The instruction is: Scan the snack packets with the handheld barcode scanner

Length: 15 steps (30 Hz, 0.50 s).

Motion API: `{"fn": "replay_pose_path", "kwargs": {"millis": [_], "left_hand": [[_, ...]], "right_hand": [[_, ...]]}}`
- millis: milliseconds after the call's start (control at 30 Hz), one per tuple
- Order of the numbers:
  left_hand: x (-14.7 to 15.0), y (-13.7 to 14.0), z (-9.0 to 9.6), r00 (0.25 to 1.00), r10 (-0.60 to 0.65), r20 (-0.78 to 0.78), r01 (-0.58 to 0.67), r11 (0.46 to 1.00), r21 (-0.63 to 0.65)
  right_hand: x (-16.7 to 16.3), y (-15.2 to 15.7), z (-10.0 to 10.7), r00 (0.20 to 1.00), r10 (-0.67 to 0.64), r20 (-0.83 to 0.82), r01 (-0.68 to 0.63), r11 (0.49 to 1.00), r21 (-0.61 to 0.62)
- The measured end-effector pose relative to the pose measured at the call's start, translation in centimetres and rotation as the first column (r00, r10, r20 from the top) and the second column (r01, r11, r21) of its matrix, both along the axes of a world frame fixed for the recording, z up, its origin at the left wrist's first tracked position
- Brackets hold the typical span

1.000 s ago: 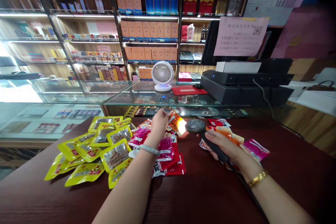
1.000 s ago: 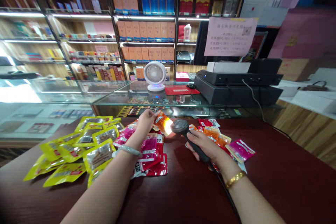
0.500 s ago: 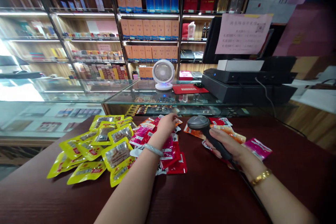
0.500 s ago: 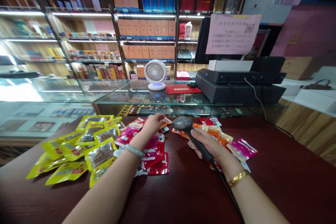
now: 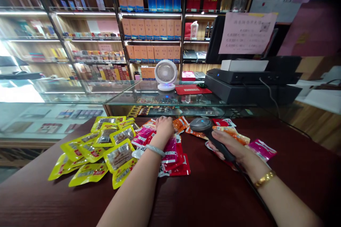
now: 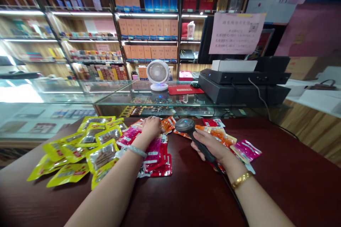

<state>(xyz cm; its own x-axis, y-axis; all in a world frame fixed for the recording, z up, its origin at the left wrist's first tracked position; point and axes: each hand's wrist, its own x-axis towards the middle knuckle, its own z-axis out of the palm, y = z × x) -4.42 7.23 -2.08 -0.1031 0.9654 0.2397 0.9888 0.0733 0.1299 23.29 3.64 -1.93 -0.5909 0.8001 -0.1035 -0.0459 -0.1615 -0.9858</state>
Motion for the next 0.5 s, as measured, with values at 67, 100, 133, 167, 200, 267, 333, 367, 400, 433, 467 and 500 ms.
{"fn": "replay_pose_path", "kwargs": {"millis": [67, 100, 133, 167, 200, 267, 333, 367, 400, 433, 467, 500], "left_hand": [[0.1, 0.0, 0.3, 0.998, 0.016, 0.061, -0.018, 1.000, 0.020], [0.1, 0.1, 0.4, 0.994, 0.029, 0.109, -0.033, 0.999, 0.033], [0.1, 0.2, 0.5, 0.985, 0.039, 0.171, -0.048, 0.997, 0.052], [0.0, 0.4, 0.5, 0.968, 0.046, 0.247, -0.067, 0.995, 0.076], [0.0, 0.6, 0.5, 0.942, 0.049, 0.332, -0.084, 0.992, 0.092], [0.0, 1.1, 0.3, 0.864, 0.049, 0.500, -0.108, 0.990, 0.091], [0.1, 1.6, 0.0, 0.785, 0.034, 0.619, -0.111, 0.990, 0.087], [0.2, 1.9, -0.1, 0.755, 0.017, 0.655, -0.107, 0.989, 0.099], [0.4, 2.1, -0.2, 0.732, -0.003, 0.681, -0.101, 0.988, 0.113], [0.5, 2.2, -0.3, 0.710, -0.018, 0.704, -0.098, 0.987, 0.124], [0.7, 2.3, -0.4, 0.687, -0.028, 0.727, -0.094, 0.988, 0.126], [0.9, 2.3, -0.4, 0.663, -0.031, 0.748, -0.090, 0.989, 0.121]], "right_hand": [[0.0, 0.0, 0.0, 1.000, 0.010, 0.001, -0.010, 1.000, 0.001], [-0.1, 0.0, 0.0, 1.000, 0.019, 0.003, -0.019, 1.000, 0.004], [-0.1, -0.1, 0.1, 1.000, 0.027, 0.004, -0.027, 1.000, 0.007], [-0.1, -0.1, 0.1, 0.999, 0.033, 0.006, -0.033, 0.999, 0.011], [-0.1, -0.1, 0.0, 0.999, 0.037, 0.011, -0.038, 0.999, 0.016], [-0.1, -0.2, 0.0, 0.999, 0.045, 0.020, -0.045, 0.999, 0.028], [-0.1, -0.3, -0.1, 0.998, 0.051, 0.027, -0.052, 0.998, 0.037], [-0.2, -0.4, 0.0, 0.998, 0.052, 0.028, -0.054, 0.998, 0.041], [-0.2, -0.4, 0.0, 0.998, 0.052, 0.029, -0.054, 0.998, 0.044], [-0.3, -0.5, 0.1, 0.998, 0.053, 0.031, -0.055, 0.997, 0.046], [-0.4, -0.6, 0.1, 0.998, 0.057, 0.033, -0.058, 0.997, 0.049], [-0.5, -0.7, 0.2, 0.998, 0.059, 0.036, -0.061, 0.997, 0.054]]}}
